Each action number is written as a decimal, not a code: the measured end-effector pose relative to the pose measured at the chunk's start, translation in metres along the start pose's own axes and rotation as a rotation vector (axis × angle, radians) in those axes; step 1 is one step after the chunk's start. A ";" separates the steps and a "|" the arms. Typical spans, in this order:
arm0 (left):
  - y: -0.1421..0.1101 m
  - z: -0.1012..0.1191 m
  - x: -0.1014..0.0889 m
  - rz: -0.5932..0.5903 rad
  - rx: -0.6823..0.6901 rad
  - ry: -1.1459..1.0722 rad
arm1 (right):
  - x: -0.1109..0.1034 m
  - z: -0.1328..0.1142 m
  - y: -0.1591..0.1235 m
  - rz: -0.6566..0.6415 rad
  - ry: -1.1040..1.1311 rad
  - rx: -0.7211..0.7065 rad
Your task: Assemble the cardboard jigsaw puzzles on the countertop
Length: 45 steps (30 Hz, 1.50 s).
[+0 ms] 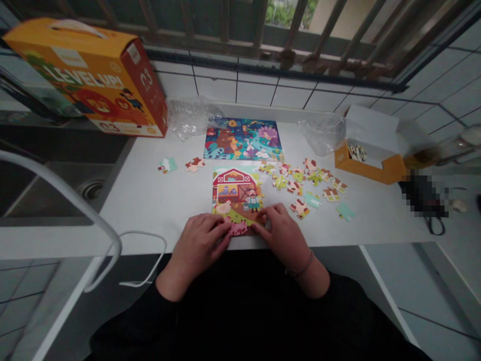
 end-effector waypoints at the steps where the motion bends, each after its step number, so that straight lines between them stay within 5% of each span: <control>1: 0.000 0.000 0.000 0.001 -0.001 -0.003 | 0.000 0.000 -0.001 0.000 -0.022 0.003; 14: 0.001 0.000 -0.001 0.008 0.005 0.003 | -0.001 0.000 -0.004 0.011 -0.049 -0.035; 21: 0.001 0.000 -0.001 0.017 0.022 0.013 | -0.038 0.056 -0.016 0.255 -0.239 0.136; 26: 0.002 0.003 0.000 0.029 0.031 0.036 | -0.049 0.088 -0.022 0.204 -0.279 0.156; 32: 0.006 0.016 0.010 0.055 0.081 0.033 | -0.047 0.095 -0.020 0.191 -0.200 0.091; 45: 0.026 0.035 0.054 -0.229 0.042 0.091 | -0.047 0.091 -0.014 0.084 -0.125 -0.046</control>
Point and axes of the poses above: each hand's wrist, its own y-axis towards the middle knuckle, its own x-axis out of the palm, z = x × y, the point moved 4 cm from there along y, towards the middle knuckle, and after that the axes turned 5 degrees about -y, right-handed, at the moved point
